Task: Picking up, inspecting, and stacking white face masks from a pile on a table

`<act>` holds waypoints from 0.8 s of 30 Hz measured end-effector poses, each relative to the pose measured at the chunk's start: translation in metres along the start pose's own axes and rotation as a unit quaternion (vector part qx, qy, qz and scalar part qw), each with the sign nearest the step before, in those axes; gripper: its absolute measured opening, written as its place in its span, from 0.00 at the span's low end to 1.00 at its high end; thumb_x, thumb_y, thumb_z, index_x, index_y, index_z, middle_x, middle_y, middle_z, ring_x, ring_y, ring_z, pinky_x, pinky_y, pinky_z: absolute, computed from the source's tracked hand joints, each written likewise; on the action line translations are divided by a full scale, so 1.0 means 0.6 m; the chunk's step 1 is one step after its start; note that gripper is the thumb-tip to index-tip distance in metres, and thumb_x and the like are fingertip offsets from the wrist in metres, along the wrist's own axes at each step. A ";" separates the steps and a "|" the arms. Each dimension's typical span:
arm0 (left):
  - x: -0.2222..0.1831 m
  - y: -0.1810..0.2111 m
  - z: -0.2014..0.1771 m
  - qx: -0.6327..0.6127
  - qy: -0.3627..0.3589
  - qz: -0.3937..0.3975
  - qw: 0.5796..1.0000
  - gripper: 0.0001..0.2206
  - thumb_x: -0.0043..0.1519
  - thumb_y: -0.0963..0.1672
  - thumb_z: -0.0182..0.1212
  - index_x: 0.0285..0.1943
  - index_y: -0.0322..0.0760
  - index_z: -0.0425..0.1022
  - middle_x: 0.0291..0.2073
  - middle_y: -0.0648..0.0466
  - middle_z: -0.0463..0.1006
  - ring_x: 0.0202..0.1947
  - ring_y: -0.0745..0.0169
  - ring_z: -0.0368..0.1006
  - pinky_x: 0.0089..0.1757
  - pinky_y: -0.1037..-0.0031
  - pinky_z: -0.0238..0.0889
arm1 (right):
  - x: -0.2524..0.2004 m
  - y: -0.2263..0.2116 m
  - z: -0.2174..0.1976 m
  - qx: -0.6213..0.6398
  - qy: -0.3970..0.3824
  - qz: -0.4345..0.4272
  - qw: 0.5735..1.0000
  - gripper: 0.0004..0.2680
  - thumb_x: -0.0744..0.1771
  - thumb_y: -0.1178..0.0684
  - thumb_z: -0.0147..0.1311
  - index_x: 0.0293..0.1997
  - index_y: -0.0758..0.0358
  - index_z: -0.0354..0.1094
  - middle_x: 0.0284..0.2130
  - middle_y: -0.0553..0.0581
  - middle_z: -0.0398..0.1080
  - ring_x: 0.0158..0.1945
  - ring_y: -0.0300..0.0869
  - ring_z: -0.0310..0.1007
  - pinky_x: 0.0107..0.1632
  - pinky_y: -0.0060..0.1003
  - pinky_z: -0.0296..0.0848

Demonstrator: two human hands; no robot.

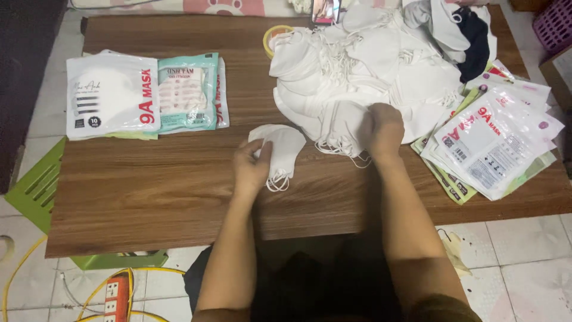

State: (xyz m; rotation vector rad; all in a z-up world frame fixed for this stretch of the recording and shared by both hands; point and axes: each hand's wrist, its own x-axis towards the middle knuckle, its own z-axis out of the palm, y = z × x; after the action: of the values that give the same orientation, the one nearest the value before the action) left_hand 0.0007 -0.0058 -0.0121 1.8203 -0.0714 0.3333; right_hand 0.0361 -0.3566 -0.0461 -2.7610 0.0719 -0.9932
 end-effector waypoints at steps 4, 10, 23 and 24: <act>-0.002 0.033 -0.015 0.037 0.012 -0.004 0.999 0.06 0.62 0.42 0.65 0.41 0.34 0.85 0.33 0.38 0.80 0.44 0.37 0.77 0.46 0.60 0.68 | 0.023 -0.057 -0.083 0.132 -0.013 0.087 0.987 0.05 0.70 0.53 0.53 0.49 0.57 0.71 0.36 0.63 0.76 0.43 0.62 0.76 0.45 0.55 0.72; 0.001 0.029 -0.020 0.053 -0.017 -0.020 0.998 0.10 0.67 0.43 0.60 0.45 0.29 0.83 0.35 0.36 0.78 0.45 0.34 0.76 0.47 0.58 0.67 | 0.048 -0.157 -0.179 0.442 -0.126 0.197 0.866 0.06 0.67 0.57 0.60 0.48 0.58 0.71 0.35 0.58 0.76 0.40 0.48 0.75 0.46 0.42 0.72; -0.027 0.066 0.014 -0.142 -0.096 -0.169 0.971 0.12 0.67 0.47 0.62 0.47 0.32 0.84 0.40 0.45 0.81 0.48 0.57 0.74 0.53 0.65 0.67 | 0.038 -0.241 -0.205 0.443 -0.318 0.116 0.830 0.07 0.66 0.59 0.60 0.47 0.66 0.74 0.38 0.72 0.77 0.47 0.61 0.77 0.49 0.56 0.75; -0.031 0.081 0.015 -0.159 -0.096 -0.188 0.965 0.12 0.66 0.46 0.63 0.47 0.33 0.84 0.39 0.49 0.82 0.47 0.62 0.74 0.51 0.68 0.68 | 0.037 -0.247 -0.200 0.442 -0.328 0.111 0.828 0.08 0.65 0.59 0.61 0.47 0.68 0.74 0.40 0.75 0.76 0.49 0.67 0.77 0.50 0.60 0.74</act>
State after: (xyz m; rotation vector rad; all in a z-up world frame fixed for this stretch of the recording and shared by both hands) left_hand -0.0260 -0.0303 0.0261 1.5019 0.0821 -0.1193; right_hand -0.0268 -0.2354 0.0892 -1.9856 -0.1387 0.0687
